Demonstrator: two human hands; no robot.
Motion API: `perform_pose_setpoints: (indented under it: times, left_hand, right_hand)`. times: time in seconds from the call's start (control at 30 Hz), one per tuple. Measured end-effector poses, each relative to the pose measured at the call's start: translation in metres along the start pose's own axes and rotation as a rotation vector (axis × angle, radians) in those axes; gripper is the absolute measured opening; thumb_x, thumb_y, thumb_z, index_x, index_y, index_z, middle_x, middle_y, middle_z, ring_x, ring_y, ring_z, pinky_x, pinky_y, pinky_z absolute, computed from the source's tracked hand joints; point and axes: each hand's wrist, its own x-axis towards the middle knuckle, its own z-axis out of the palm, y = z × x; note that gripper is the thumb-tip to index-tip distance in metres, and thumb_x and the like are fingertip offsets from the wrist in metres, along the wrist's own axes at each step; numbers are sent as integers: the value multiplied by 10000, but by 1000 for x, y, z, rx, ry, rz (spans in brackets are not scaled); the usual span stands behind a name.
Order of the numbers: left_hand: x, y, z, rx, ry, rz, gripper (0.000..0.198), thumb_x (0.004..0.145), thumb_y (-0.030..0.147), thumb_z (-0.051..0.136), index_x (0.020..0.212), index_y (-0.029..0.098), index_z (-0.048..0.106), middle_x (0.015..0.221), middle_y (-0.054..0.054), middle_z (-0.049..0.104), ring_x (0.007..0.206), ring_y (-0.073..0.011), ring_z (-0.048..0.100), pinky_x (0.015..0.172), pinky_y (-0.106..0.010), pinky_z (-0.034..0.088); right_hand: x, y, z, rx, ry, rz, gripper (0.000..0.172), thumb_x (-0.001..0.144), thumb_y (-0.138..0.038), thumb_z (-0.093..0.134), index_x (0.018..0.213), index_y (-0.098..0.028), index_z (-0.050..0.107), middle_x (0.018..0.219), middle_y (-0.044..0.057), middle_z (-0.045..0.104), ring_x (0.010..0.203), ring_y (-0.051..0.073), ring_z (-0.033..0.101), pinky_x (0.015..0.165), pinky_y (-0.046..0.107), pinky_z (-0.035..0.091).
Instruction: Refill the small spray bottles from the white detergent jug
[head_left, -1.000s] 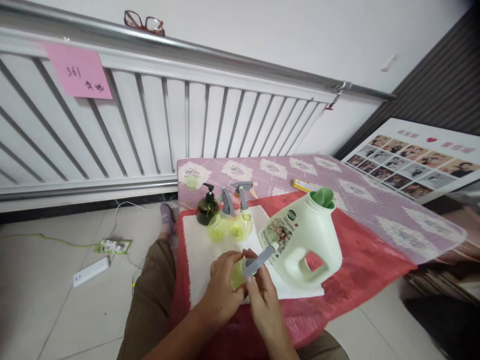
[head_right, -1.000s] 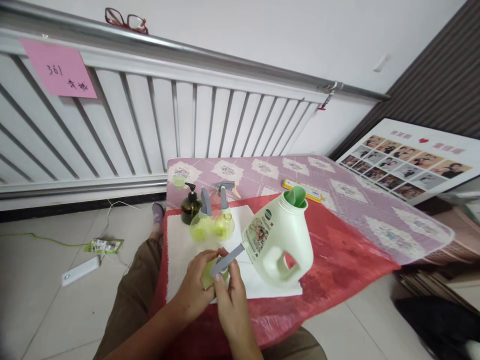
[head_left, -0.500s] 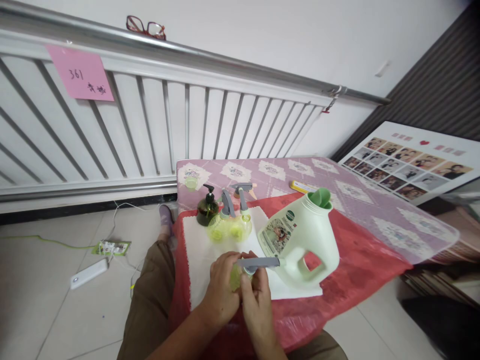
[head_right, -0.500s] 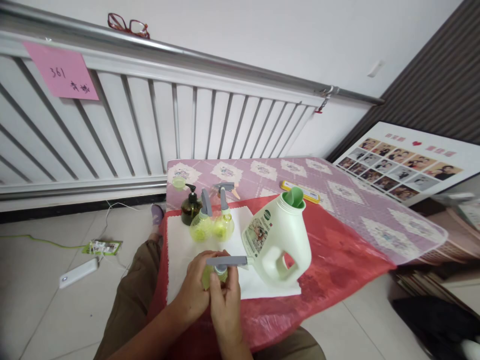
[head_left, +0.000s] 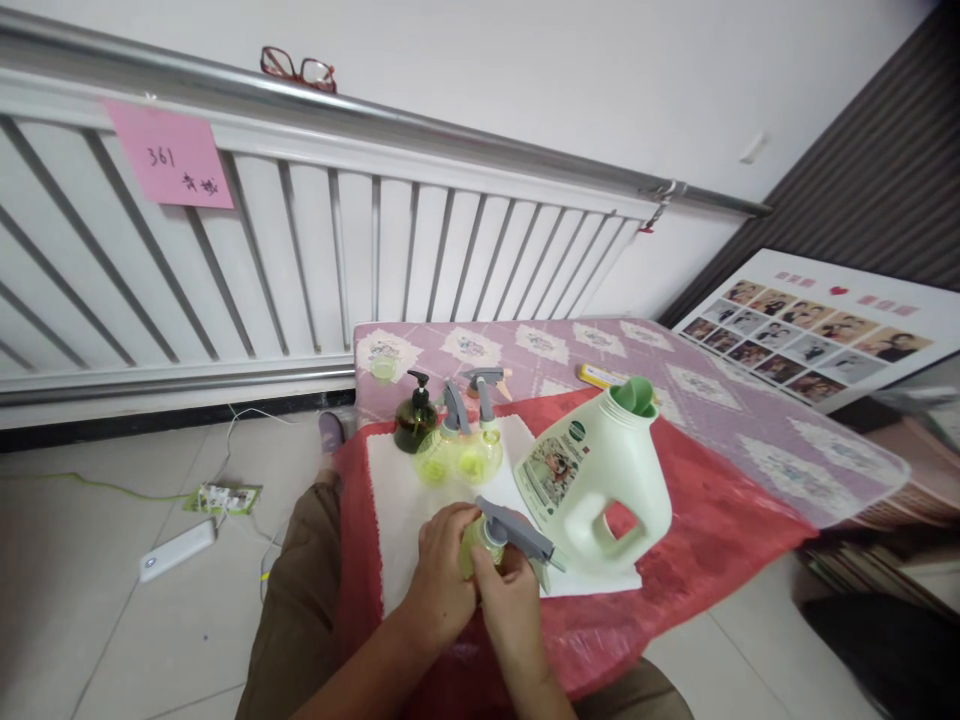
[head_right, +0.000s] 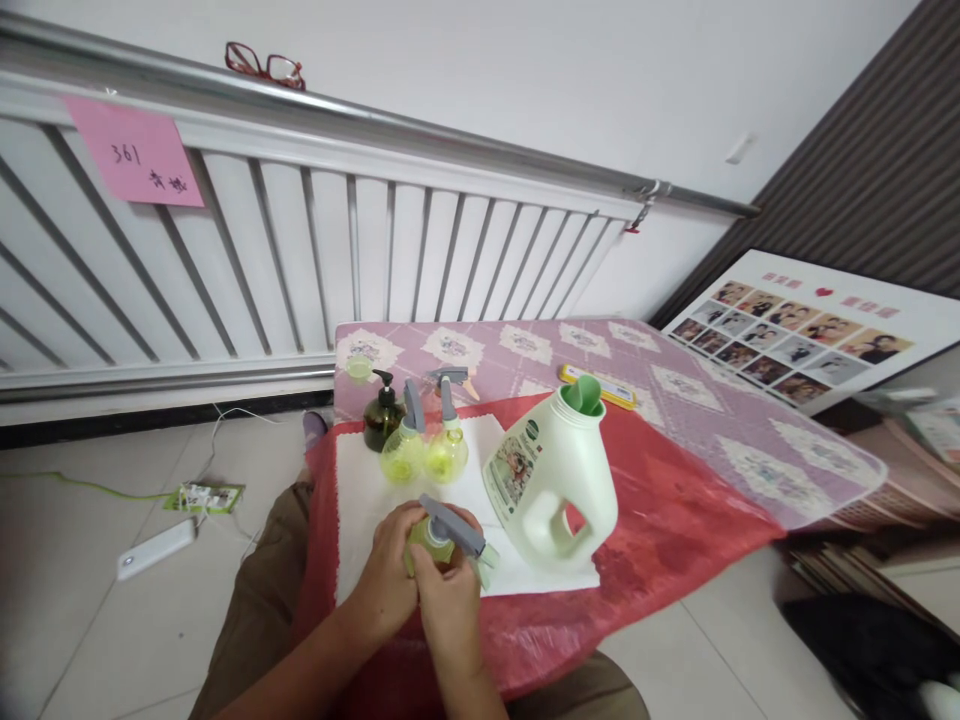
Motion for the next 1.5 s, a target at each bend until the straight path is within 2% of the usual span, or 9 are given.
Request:
perform_pose_setpoints:
  times: [0.17,0.5,0.6,0.73,0.8,1.13,1.27,1.37,1.5]
  left_hand:
    - [0,2,-1,13,-22,9,487,722,151,620,1193,228,520,1288,-99,592,1230,-265,530,1055,-506,388]
    - [-2,-3,2,12,10,14,432,767,157,555,1191,227,508,1279,-106,595,1233,-252,527,1050,-498,388]
    - [-2,-3,2,4,-3,-1,477,731,147,585,1195,223,508,1286,-103,588,1226,-256,528,1045,-493,392]
    - [-1,-1,-1,8,-34,1,499,717,151,596,1205,213,510,1305,-98,574,1232,-259,518,1053,-490,381]
    - [0,-1,-1,17,-39,2,510,713,144,590,1212,209,508,1304,-99,574,1231,-258,517,1056,-486,376]
    - [4,4,-3,-53,-30,-7,392,821,238,543,1211,201,536,1260,-105,608,1210,-261,542,1057,-459,393]
    - [0,1,-11,-112,-101,-74,576,787,237,583,1344,175,446,1398,-139,514,1307,-277,474,1110,-456,366]
    - [-9,-12,-13,-80,-104,-109,752,736,229,621,1428,145,338,1492,-168,405,1387,-305,377,1146,-501,315]
    - [-16,-35,-8,-28,-165,-68,745,719,235,597,1415,107,366,1442,-201,462,1355,-321,428,1130,-501,349]
  right_hand:
    - [-1,6,-14,-38,-150,-56,402,841,-502,552,1087,-222,703,1049,85,752,1086,272,655,1020,435,483]
    - [1,9,1,-21,-58,80,379,744,-515,635,968,-223,730,917,88,779,890,295,714,900,451,546]
    - [0,9,-4,-12,-80,53,421,753,-508,627,1047,-218,707,981,87,764,991,300,692,943,458,528]
    - [0,15,-12,11,-168,-80,456,853,-492,543,1203,-215,636,1144,79,711,1237,260,559,1135,456,347]
    - [0,18,-14,-8,-188,-86,459,883,-500,506,1206,-201,635,1145,90,706,1250,257,544,1152,456,312]
    - [3,4,-4,94,-72,-152,266,814,-373,647,1026,-234,564,947,37,665,872,211,652,822,366,546]
    - [5,5,-9,132,-78,-124,471,756,-329,692,1176,-241,500,1127,73,662,1025,231,649,868,367,548]
    - [4,12,-18,110,-210,-26,621,751,-309,675,1316,-241,426,1319,102,595,1162,243,605,932,361,531]
    - [1,22,-24,40,-365,6,737,704,-226,669,1387,-223,393,1414,103,522,1277,247,521,1078,377,421]
